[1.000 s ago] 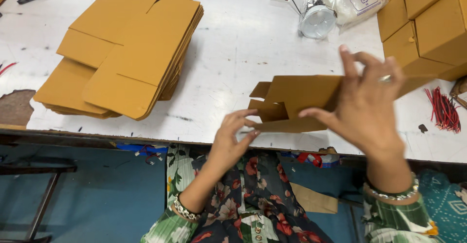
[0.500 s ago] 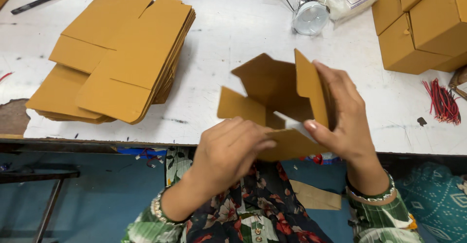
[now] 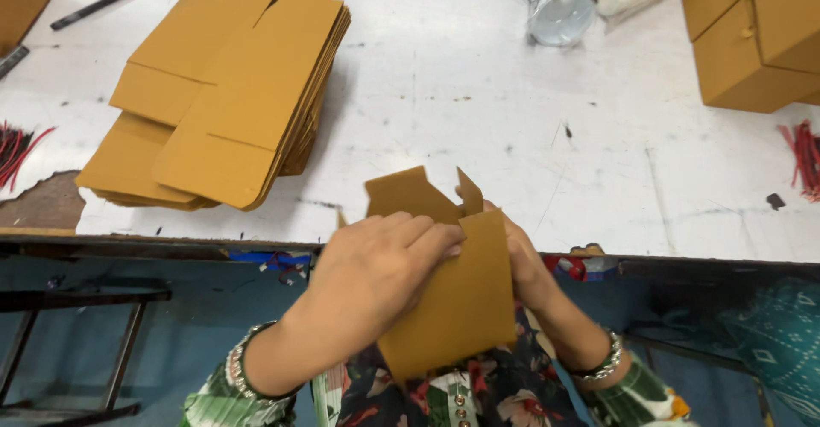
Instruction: The person assembles flat cardboard boxes, places a packaged cylindrical object and a small white adapter into each, and closes the flaps. The process is repeated multiple times at a workbench with stacks of flat boxes and packaged items nearby.
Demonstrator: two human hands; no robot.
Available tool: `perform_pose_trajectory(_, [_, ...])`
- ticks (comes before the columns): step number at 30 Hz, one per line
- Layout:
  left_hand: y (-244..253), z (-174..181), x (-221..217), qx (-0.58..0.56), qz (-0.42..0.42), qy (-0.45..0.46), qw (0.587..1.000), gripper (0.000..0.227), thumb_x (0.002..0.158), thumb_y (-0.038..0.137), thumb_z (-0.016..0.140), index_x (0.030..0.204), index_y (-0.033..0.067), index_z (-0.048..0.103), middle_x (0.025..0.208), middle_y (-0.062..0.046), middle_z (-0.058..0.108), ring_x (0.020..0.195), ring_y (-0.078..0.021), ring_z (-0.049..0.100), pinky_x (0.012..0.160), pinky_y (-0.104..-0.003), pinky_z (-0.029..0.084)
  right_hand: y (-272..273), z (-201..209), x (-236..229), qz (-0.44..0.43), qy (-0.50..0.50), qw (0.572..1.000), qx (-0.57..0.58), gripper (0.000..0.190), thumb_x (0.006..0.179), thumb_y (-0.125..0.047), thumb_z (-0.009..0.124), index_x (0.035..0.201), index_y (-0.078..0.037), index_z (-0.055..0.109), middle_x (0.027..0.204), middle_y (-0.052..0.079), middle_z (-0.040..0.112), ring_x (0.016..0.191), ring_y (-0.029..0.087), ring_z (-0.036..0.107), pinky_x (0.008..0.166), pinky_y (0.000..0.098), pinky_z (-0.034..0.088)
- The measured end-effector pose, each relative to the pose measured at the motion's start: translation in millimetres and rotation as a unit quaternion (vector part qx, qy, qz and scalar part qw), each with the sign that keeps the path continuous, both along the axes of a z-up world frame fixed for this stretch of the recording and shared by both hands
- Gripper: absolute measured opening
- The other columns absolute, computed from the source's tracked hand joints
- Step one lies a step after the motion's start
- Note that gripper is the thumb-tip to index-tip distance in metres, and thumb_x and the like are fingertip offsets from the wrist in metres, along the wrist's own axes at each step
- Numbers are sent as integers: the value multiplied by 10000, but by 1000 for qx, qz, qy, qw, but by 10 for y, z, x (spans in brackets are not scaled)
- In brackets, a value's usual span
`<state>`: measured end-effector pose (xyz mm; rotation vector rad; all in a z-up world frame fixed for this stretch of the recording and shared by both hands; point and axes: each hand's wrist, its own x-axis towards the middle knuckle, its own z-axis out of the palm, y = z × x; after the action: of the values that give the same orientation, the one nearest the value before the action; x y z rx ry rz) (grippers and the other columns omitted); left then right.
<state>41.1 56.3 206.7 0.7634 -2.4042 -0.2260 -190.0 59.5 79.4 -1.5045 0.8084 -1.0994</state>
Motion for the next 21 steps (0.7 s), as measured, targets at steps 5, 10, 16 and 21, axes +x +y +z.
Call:
perform_pose_trajectory(5, [24, -728, -25, 55, -26, -31, 998, 164, 851, 118, 622, 1003, 129, 679, 839, -14, 655, 825, -215, 666, 699, -371, 495, 294, -531, 146, -143, 60, 986, 53, 737, 1003, -486, 340, 1529, 14, 466, 1378, 177, 592, 1259, 265, 574, 1121, 338, 400])
perform_pose_trajectory(10, [205, -983, 19, 95, -26, -27, 995, 147, 902, 135, 614, 1029, 139, 687, 844, 1, 636, 831, -191, 646, 731, -353, 487, 478, -557, 50, -116, 64, 991, 19, 755, 1001, -532, 420, 1518, 14, 477, 1363, 149, 584, 1253, 246, 584, 1087, 364, 441])
perform_pose_trajectory(16, [313, -887, 111, 36, 43, -78, 995, 311, 868, 158, 632, 1171, 159, 703, 984, -40, 571, 974, -224, 566, 831, -385, 442, 441, -585, 121, -175, 137, 975, 14, 725, 1015, -570, 458, 1419, 19, 582, 1160, 127, 636, 1014, 188, 624, 902, 317, 524])
perform_pose_trajectory(21, [508, -789, 92, 63, 40, -72, 995, 671, 835, 391, 708, 1361, -10, 592, 1148, -119, 567, 1031, -270, 550, 866, -398, 445, 427, -629, 67, -187, 84, 977, 64, 788, 999, -608, 376, 1418, 30, 567, 1145, 123, 673, 1000, 165, 653, 853, 295, 531])
